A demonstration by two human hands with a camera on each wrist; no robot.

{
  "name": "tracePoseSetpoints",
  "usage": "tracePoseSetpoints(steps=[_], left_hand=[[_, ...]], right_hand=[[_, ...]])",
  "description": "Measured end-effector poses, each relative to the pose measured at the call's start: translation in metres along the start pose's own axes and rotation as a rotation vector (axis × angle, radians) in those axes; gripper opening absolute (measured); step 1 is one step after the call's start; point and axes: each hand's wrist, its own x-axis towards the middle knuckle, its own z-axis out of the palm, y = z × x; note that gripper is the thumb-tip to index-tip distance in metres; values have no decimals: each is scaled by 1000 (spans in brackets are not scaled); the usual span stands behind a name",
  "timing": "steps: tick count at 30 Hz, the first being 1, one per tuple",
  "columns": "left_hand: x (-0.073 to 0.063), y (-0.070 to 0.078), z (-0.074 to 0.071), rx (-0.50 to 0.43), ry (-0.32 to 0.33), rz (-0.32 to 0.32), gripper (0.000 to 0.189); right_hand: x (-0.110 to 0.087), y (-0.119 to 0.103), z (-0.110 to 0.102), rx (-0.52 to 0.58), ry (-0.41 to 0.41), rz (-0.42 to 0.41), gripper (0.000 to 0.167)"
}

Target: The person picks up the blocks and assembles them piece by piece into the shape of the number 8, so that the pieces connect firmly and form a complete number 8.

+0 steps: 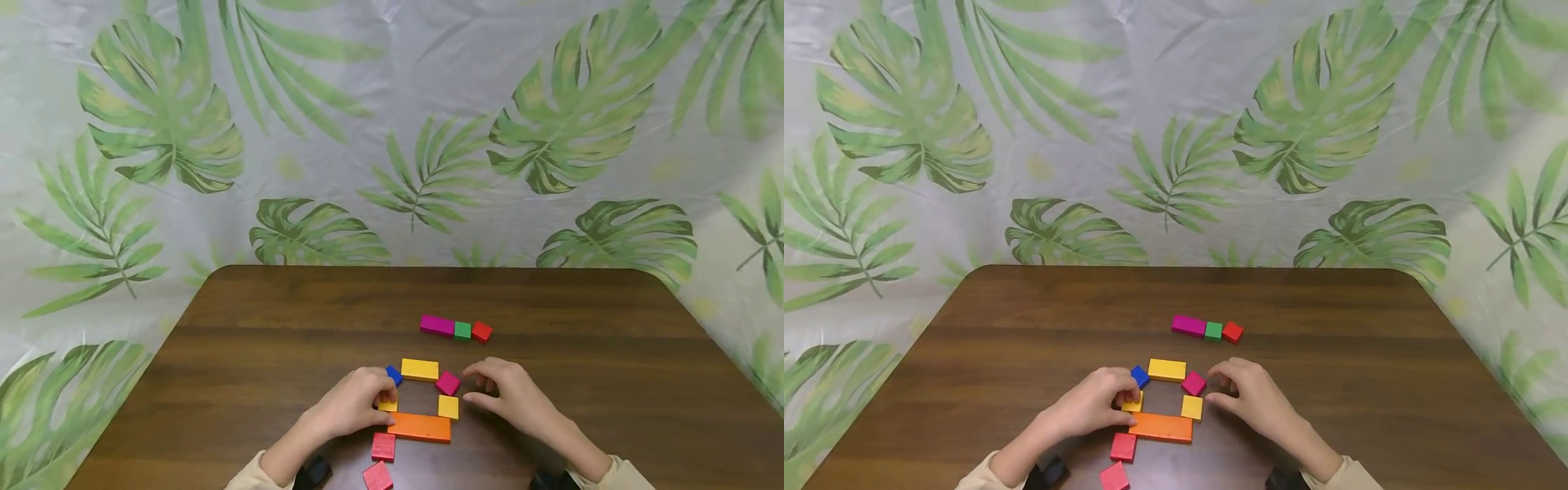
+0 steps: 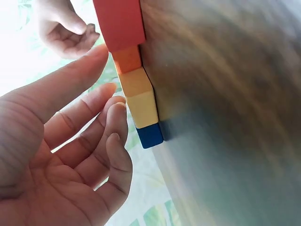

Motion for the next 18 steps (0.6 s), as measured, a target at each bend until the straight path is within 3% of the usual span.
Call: tracePoseSetpoints(steps=[11, 18], left_hand=[[1, 2, 3, 4, 1, -34, 23], [0, 1, 2, 22, 7, -39, 23]], right_hand=[[9, 23, -8, -60, 16, 81, 22], [32, 44, -15, -143, 78, 140, 27]])
